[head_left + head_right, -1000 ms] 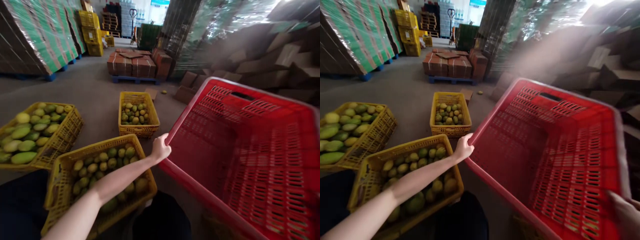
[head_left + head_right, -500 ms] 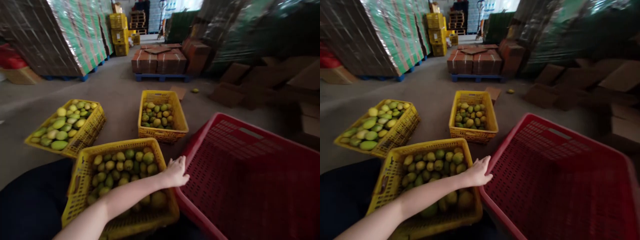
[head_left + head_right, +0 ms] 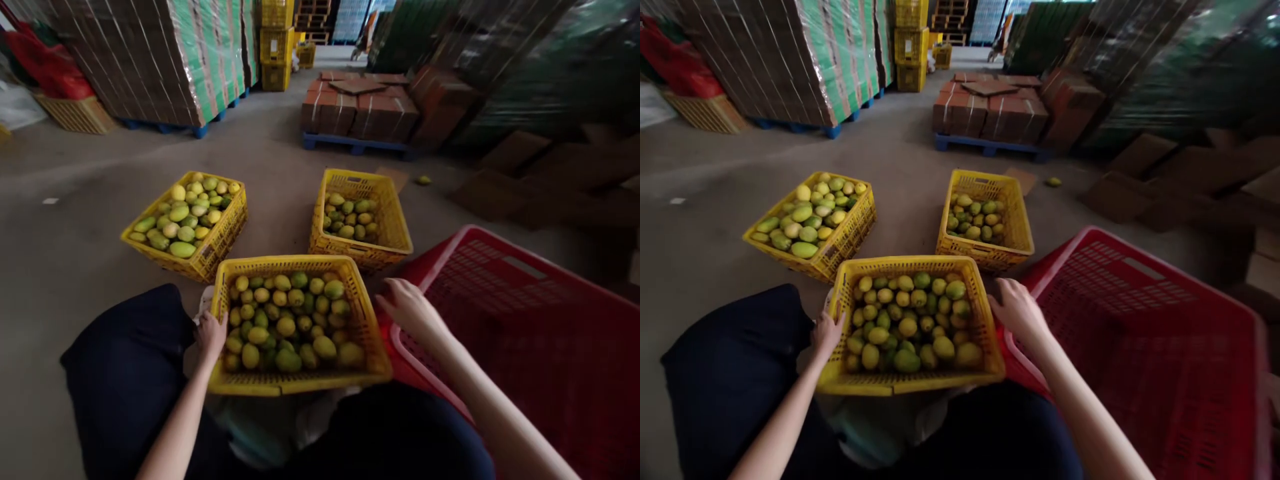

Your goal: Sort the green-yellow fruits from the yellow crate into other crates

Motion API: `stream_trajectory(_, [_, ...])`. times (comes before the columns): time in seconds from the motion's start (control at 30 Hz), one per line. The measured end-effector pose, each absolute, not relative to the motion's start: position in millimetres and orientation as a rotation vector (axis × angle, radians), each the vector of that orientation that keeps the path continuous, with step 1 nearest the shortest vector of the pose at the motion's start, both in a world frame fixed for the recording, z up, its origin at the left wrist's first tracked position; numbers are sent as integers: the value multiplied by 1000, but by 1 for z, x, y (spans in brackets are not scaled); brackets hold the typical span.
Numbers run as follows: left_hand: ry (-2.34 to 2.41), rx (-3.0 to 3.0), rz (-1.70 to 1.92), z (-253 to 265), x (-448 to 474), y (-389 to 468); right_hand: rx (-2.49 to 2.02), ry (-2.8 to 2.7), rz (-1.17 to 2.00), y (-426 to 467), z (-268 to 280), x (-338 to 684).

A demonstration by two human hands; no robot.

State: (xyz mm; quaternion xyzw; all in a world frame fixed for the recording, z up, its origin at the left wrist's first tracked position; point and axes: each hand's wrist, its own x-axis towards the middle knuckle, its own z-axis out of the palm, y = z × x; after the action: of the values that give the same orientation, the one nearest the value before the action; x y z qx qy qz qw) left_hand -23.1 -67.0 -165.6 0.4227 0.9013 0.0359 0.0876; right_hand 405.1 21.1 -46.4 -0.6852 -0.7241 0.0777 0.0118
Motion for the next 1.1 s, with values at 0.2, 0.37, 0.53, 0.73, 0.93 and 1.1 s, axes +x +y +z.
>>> stream_trajectory(0.2, [2557,1273,-12,-177,-33,-66,-2660,-1941,446,46,-95,321])
stream_trajectory(0.37, [2519,1315,16,-180,-41,-41,-2730,-1776,371,24,-130,326])
stream_trajectory(0.53, [2481,1391,79,-177,-51,-9,-2736,-1632,459,21,-135,335])
stream_trajectory(0.73, [2448,1457,87,-173,-54,13,-2742,-1519,500,21,-131,335])
stream_trajectory(0.93, [2377,1561,66,-170,-65,33,-2803,-1425,459,12,-139,329])
stream_trajectory(1.1, [2379,1567,34,-169,-66,29,-2787,-1459,437,8,-133,327])
